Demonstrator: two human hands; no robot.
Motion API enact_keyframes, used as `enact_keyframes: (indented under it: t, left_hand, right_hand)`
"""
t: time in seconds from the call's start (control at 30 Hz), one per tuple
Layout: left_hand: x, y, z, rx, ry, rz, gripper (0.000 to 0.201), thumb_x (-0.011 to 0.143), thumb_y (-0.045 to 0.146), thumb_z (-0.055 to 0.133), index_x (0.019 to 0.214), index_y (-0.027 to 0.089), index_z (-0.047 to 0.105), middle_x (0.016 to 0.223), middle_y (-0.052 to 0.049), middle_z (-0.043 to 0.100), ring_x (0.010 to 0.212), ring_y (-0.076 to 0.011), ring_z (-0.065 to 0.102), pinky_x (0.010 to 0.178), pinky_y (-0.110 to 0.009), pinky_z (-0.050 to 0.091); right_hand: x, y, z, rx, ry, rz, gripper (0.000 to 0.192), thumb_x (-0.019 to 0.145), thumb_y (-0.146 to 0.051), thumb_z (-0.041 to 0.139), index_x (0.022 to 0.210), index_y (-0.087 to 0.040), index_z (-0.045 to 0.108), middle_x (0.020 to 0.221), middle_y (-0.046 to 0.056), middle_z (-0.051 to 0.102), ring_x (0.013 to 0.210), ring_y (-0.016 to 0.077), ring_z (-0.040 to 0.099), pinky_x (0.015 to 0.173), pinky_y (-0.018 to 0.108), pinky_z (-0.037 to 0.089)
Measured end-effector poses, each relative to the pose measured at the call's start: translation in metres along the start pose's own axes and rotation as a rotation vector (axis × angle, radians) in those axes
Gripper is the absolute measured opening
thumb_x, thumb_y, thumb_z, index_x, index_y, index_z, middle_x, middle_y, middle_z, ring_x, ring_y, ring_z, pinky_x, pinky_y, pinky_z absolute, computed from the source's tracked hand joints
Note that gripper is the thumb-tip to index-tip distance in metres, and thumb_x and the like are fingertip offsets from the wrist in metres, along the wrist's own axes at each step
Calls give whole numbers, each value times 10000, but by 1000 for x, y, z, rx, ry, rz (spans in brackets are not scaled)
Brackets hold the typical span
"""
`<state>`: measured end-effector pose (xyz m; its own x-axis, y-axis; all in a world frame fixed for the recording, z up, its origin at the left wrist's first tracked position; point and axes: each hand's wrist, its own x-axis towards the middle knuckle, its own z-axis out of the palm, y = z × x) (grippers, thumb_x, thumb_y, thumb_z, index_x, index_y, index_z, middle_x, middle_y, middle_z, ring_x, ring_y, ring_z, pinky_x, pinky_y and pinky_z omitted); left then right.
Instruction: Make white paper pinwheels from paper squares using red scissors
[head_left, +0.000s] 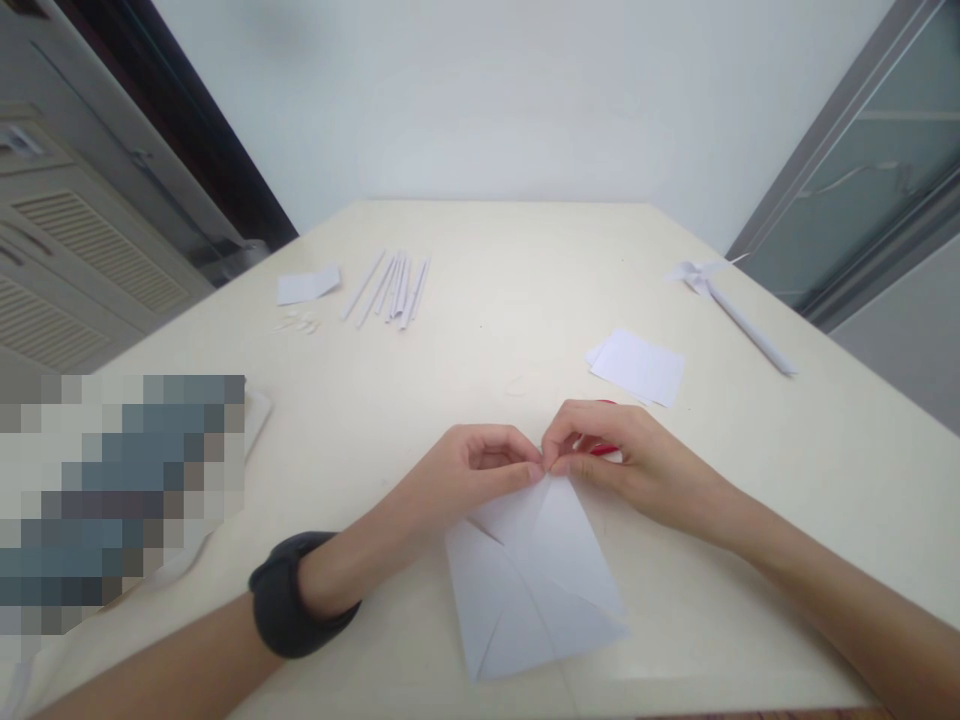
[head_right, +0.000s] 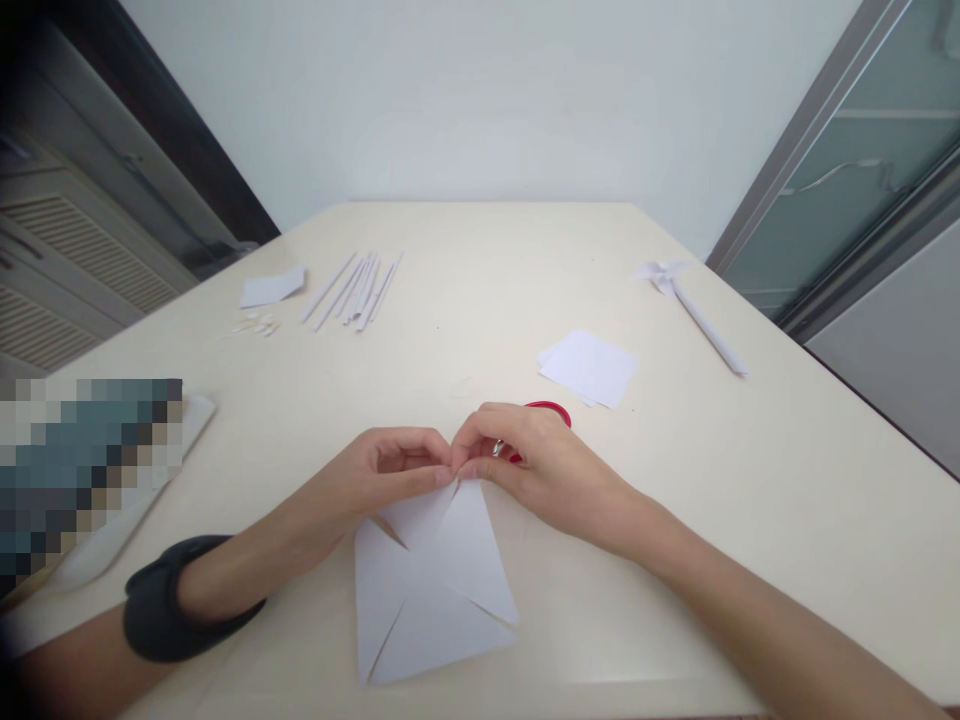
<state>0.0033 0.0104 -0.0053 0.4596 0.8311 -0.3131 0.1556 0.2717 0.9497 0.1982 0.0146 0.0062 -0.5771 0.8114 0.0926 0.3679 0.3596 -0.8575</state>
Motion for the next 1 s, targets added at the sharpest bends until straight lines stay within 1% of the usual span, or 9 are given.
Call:
enact_keyframes:
  t: [0.1, 0.27, 0.47, 0.63, 0.77, 0.9, 1.0]
  left_hand:
    - [0, 1, 1, -3, 16, -8, 95, 734, 248, 653, 746, 154, 654, 724, 0, 633, 675, -132, 558, 607, -230, 382]
    - [0, 0, 0, -20, -1, -20, 108, 736, 265, 653, 751, 158, 650, 726, 1, 630, 670, -130, 555, 610, -229, 381]
    - [0, -1, 0, -18, -20, 17, 106, 759, 262, 638, 756, 156, 636, 733, 6, 612, 688, -123, 542, 623, -222, 372]
    - [1, -3, 1, -8, -9, 26, 115, 756, 271, 634, 737, 161, 609, 719, 8, 599, 666, -128, 536, 597, -228, 370]
    - [2, -4, 1, -16, -24, 27, 117, 761, 277, 632, 748, 163, 607, 734, 3, 613, 680, -134, 553, 610, -233, 383]
    - [2, -5, 0, -24, -45, 22, 103, 774, 263, 623, 751, 164, 606, 732, 12, 613, 671, -118, 554, 609, -221, 384]
    - [1, -5, 0, 38, -60, 71, 98, 795, 264, 598, 763, 170, 603, 748, 13, 609, 694, -121, 556, 615, -219, 392]
  right_hand:
    - [-1, -1, 0, 15, -4, 0, 110, 842, -122, 530, 821, -207, 596, 831, -24, 628, 756, 101, 568, 656, 216, 429]
    - [-1, -2, -1, 13, -11, -9, 94, 844, -134, 537, 832, -208, 593, 828, -27, 625, 761, 98, 561, 663, 212, 431]
    - [-1, -1, 2, 3, -6, -13, 85, 852, -142, 523, 835, -205, 576, 828, -28, 617, 747, 96, 559, 648, 212, 425]
    - [-2, 0, 3, -50, 0, -14, 118, 855, -122, 482, 829, -208, 559, 840, -13, 620, 780, 120, 552, 671, 236, 419]
    - [-3, 0, 6, -82, -8, -24, 131, 861, -107, 441, 845, -202, 529, 838, -1, 613, 758, 126, 547, 656, 246, 406]
    - [-4, 0, 8, -130, -22, -26, 119, 869, -112, 414, 836, -199, 490, 811, -8, 584, 719, 118, 516, 630, 244, 386]
    - [-5, 2, 9, -151, -42, -30, 108, 877, -125, 401, 845, -202, 470, 820, -6, 571, 721, 120, 506, 630, 248, 382]
